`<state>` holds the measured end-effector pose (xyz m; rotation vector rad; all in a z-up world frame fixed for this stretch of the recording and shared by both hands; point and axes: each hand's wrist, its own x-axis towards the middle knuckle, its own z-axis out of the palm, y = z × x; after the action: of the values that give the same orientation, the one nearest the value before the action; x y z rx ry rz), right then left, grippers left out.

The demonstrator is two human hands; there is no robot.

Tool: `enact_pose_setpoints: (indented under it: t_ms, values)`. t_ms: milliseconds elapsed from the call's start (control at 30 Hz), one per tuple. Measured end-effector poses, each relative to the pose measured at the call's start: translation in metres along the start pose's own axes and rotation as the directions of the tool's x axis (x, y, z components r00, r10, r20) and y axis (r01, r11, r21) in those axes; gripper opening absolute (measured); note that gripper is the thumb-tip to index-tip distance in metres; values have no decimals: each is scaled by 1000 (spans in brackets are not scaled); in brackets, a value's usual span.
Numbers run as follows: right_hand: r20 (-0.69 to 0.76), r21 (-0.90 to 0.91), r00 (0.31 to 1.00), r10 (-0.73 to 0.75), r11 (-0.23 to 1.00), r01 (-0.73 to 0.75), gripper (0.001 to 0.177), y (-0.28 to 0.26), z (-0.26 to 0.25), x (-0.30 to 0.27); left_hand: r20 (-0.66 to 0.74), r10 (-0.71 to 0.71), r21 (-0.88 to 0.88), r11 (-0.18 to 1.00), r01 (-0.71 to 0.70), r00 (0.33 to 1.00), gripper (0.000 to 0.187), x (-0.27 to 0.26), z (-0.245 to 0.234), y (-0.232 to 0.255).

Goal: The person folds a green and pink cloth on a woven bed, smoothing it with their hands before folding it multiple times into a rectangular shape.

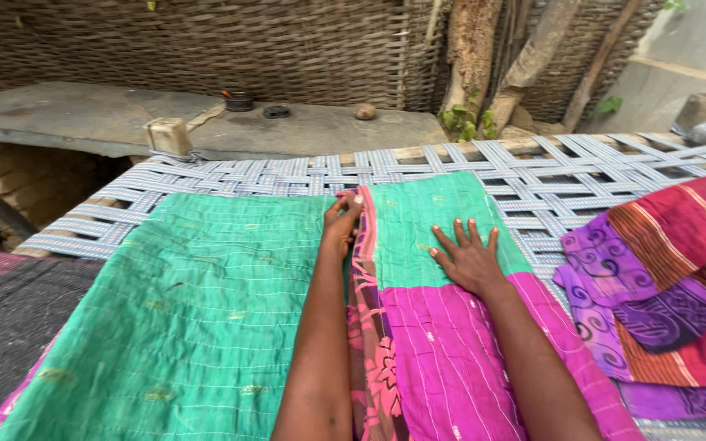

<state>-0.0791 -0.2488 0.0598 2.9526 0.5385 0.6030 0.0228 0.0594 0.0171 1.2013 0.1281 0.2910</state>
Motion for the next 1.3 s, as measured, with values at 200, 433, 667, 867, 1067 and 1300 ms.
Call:
enact_pose_setpoints:
  t_ms: [200, 433, 667, 867, 1067, 1300]
  values:
    - [-5, 228, 997, -80, 970, 79, 65, -40, -34, 4, -16, -3, -27, 1000, 3, 1000, 14, 7, -3, 20]
    - [121, 241, 889, -442, 882, 405, 75, -95, -44, -21, -81, 287, -41, 956, -291, 954, 24, 27, 1, 50]
    - [178, 242, 869, -462, 877, 416, 73, -96, -47, -24, 69, 173, 357, 915, -186, 983, 53, 10, -15, 27]
    - [179, 227, 868, -462, 878, 421, 74, -96, -47, -24, 91, 530, 528, 692, -492, 843, 57, 33, -55, -7]
    - [159, 232, 868, -470, 872, 430, 73, -96, -43, -25, 330, 184, 939, 37, -342, 926, 62, -15, -13, -8]
    - [143, 208, 871, -471, 874, 439, 71, -100, -43, -25, 147, 54, 986, -88, -142, 988, 73, -76, 0, 36]
